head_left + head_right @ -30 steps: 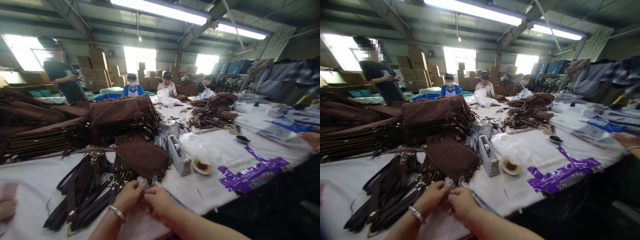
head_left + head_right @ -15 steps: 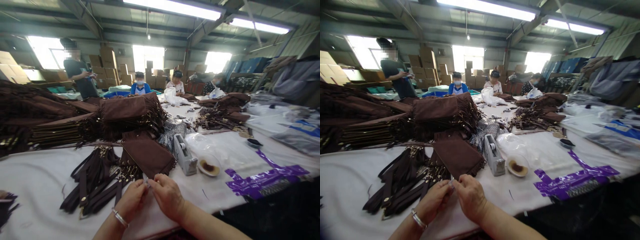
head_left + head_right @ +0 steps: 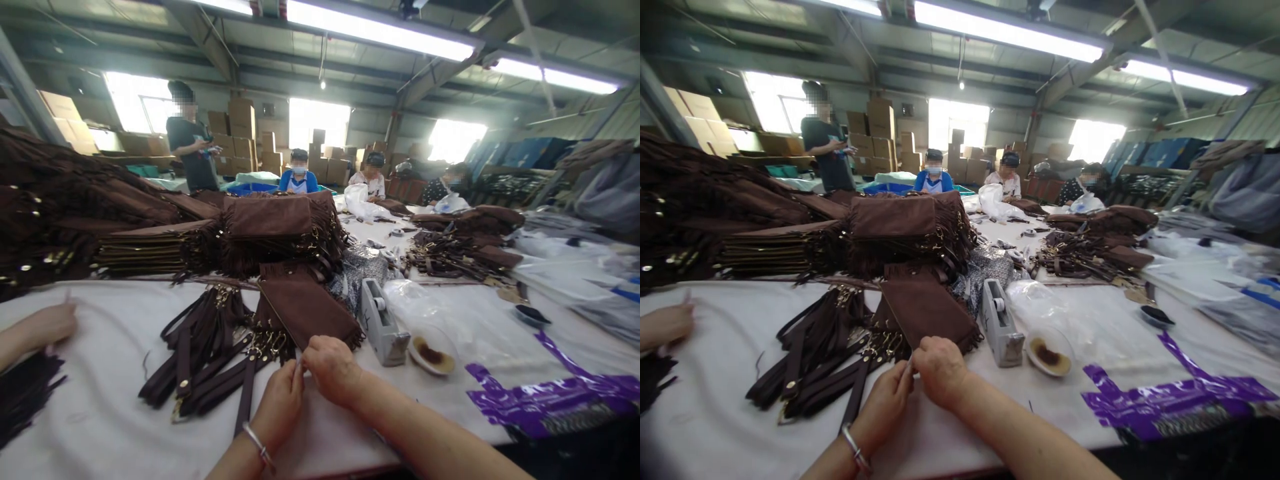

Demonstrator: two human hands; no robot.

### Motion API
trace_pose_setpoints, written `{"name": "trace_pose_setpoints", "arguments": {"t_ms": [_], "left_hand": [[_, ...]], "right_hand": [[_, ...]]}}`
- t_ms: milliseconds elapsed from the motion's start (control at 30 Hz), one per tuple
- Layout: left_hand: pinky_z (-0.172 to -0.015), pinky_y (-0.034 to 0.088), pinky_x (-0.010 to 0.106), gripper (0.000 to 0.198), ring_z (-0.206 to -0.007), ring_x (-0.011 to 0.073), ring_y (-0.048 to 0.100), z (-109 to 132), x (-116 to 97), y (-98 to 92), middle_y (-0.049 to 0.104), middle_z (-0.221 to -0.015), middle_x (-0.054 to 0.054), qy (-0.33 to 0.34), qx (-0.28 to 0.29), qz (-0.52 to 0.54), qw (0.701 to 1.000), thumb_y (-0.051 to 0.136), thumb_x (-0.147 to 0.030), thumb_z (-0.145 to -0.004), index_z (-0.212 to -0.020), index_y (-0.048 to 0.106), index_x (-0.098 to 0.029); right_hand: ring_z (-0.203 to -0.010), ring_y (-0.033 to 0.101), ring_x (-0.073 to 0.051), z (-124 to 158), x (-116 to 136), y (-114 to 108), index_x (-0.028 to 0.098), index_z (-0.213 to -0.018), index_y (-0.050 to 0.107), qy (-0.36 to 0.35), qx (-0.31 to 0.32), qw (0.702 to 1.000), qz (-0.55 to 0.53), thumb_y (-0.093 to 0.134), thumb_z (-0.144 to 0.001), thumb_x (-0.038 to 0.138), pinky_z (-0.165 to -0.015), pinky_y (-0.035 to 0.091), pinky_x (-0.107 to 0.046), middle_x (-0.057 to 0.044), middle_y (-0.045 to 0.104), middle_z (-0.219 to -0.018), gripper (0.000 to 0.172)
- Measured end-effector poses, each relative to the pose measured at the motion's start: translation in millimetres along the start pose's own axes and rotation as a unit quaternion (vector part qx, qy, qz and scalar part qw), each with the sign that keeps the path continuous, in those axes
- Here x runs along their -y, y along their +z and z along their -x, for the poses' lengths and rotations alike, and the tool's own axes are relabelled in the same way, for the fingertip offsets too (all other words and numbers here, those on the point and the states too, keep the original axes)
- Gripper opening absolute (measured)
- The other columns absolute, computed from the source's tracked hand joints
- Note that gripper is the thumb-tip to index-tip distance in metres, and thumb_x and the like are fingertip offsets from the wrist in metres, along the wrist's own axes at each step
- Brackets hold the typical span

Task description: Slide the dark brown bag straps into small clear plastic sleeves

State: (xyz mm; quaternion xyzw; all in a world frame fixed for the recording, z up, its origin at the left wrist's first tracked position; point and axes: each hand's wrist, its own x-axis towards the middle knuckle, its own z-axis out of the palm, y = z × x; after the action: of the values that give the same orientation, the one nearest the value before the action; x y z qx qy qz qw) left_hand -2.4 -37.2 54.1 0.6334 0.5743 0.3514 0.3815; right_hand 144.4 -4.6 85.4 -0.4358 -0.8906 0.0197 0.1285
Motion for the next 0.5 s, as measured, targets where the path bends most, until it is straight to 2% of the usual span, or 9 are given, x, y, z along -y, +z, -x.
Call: {"name": "trace_pose_setpoints", "arguments": {"t_ms": [133, 267, 333, 367, 433, 500], "left_hand": [[-0.069, 0.036, 0.032, 0.028, -0.076, 0.0222, 0.057, 2, 3, 0.4, 0.064, -0.079, 0.008, 0.008, -0.004, -0.001, 1.0, 0.037, -0.036, -0.09, -0.078, 0.056, -0.021], [-0.066, 0.035, 0.031, 0.027, -0.071, 0.0199, 0.053, 1, 3, -3.3, 0.06, -0.073, 0.005, 0.006, -0.001, 0.021, 1.0, 0.04, -0.035, -0.088, -0.072, 0.056, -0.02], [-0.059, 0.033, 0.028, 0.026, -0.063, 0.0162, 0.048, 1, 1, -7.3, 0.053, -0.063, 0.0, -0.041, 0.028, 0.084, 0.995, 0.047, -0.039, -0.083, -0.067, 0.053, -0.02], [-0.054, 0.03, 0.026, 0.026, -0.057, 0.0135, 0.043, 0, 0, -9.5, 0.048, -0.06, -0.002, -0.086, 0.054, 0.139, 0.985, 0.05, -0.042, -0.081, -0.067, 0.052, -0.02], [-0.046, 0.019, 0.023, 0.031, -0.047, 0.0082, 0.03, 0, -3, -13.5, 0.041, -0.059, -0.007, -0.189, 0.107, 0.261, 0.94, 0.054, -0.051, -0.075, -0.072, 0.048, -0.02], [-0.045, 0.009, 0.021, 0.038, -0.044, 0.0054, 0.021, 0, -4, -15.0, 0.038, -0.06, -0.009, -0.247, 0.141, 0.342, 0.896, 0.056, -0.057, -0.071, -0.077, 0.045, -0.021]], "right_hand": [[-0.078, 0.055, -0.017, -5, -2, -6, 0.021, -0.096, 0.062, -0.041, -0.004, 0.999, 0.016, 0.058, -0.082, 0.019, -0.065, 0.037, -0.029, -0.003, 0.061, -0.087, 0.015], [-0.075, 0.052, -0.015, -5, -7, -4, 0.021, -0.08, 0.063, -0.123, -0.008, 0.992, 0.033, 0.06, -0.082, 0.02, -0.065, 0.036, -0.029, -0.002, 0.06, -0.082, 0.004], [-0.074, 0.051, -0.015, -2, -9, 0, 0.019, -0.076, 0.062, -0.137, -0.029, 0.99, 0.035, 0.06, -0.084, 0.02, -0.066, 0.035, -0.03, -0.002, 0.06, -0.081, 0.008], [-0.074, 0.05, -0.015, 0, -9, 2, 0.019, -0.077, 0.062, -0.141, -0.045, 0.988, 0.035, 0.058, -0.085, 0.021, -0.066, 0.035, -0.03, -0.002, 0.06, -0.08, 0.009], [-0.073, 0.048, -0.016, 5, -9, 5, 0.019, -0.078, 0.061, -0.147, -0.077, 0.985, 0.04, 0.053, -0.09, 0.023, -0.067, 0.034, -0.031, -0.002, 0.059, -0.078, 0.014], [-0.073, 0.047, -0.017, 8, -9, 7, 0.019, -0.081, 0.06, -0.149, -0.1, 0.982, 0.051, 0.049, -0.093, 0.025, -0.067, 0.033, -0.032, -0.003, 0.059, -0.078, 0.017]]}}
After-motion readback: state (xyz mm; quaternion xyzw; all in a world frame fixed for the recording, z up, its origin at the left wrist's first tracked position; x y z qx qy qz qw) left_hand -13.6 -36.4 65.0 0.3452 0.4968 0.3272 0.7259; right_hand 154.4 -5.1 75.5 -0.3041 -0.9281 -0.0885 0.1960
